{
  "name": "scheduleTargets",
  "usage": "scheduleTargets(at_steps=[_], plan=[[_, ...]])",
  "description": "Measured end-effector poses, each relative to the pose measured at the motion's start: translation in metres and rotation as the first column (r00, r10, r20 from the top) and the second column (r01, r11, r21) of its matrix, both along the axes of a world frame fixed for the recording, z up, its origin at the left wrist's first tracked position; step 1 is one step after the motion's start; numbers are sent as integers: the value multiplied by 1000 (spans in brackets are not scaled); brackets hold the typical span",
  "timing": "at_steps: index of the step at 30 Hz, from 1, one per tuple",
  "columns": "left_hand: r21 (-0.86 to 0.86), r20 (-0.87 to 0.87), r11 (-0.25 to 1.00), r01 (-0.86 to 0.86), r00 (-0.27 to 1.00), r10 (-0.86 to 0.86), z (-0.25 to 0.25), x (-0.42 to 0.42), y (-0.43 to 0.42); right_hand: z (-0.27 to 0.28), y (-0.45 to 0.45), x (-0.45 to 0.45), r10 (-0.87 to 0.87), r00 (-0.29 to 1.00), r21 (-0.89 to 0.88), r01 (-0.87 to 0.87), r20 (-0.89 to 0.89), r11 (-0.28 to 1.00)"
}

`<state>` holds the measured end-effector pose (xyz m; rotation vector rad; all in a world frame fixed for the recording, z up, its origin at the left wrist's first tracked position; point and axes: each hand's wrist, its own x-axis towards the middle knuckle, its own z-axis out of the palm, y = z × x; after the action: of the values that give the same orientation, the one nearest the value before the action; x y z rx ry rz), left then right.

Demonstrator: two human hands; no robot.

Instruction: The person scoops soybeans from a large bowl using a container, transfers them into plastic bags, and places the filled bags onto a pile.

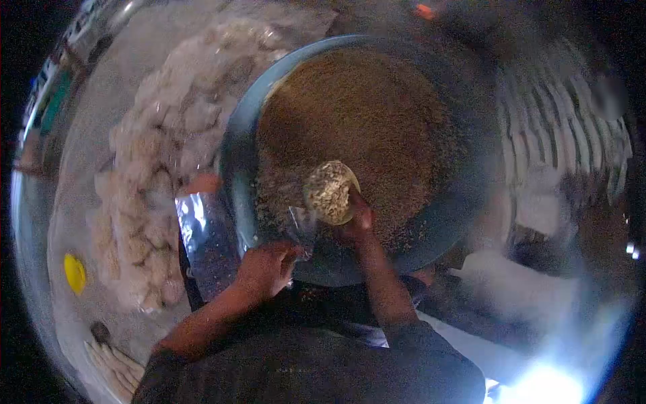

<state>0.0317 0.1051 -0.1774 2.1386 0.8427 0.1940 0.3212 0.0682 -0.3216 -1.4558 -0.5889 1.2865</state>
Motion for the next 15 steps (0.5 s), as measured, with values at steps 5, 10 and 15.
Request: scheduleTargets(at_steps=[5, 10, 15], plan=[[289, 149, 951, -114, 986, 73, -4, -6, -7, -137, -51, 28, -173, 973, 179, 200, -153, 963], [-147, 146, 874, -463, 864, 482, 11, -37, 48, -70, -7, -42, -320, 940, 40, 318, 114, 947], [-172, 214, 786, -594, 757, 618, 20, -14, 27, -84, -1, -18, -151, 988, 20, 151, -28, 988]])
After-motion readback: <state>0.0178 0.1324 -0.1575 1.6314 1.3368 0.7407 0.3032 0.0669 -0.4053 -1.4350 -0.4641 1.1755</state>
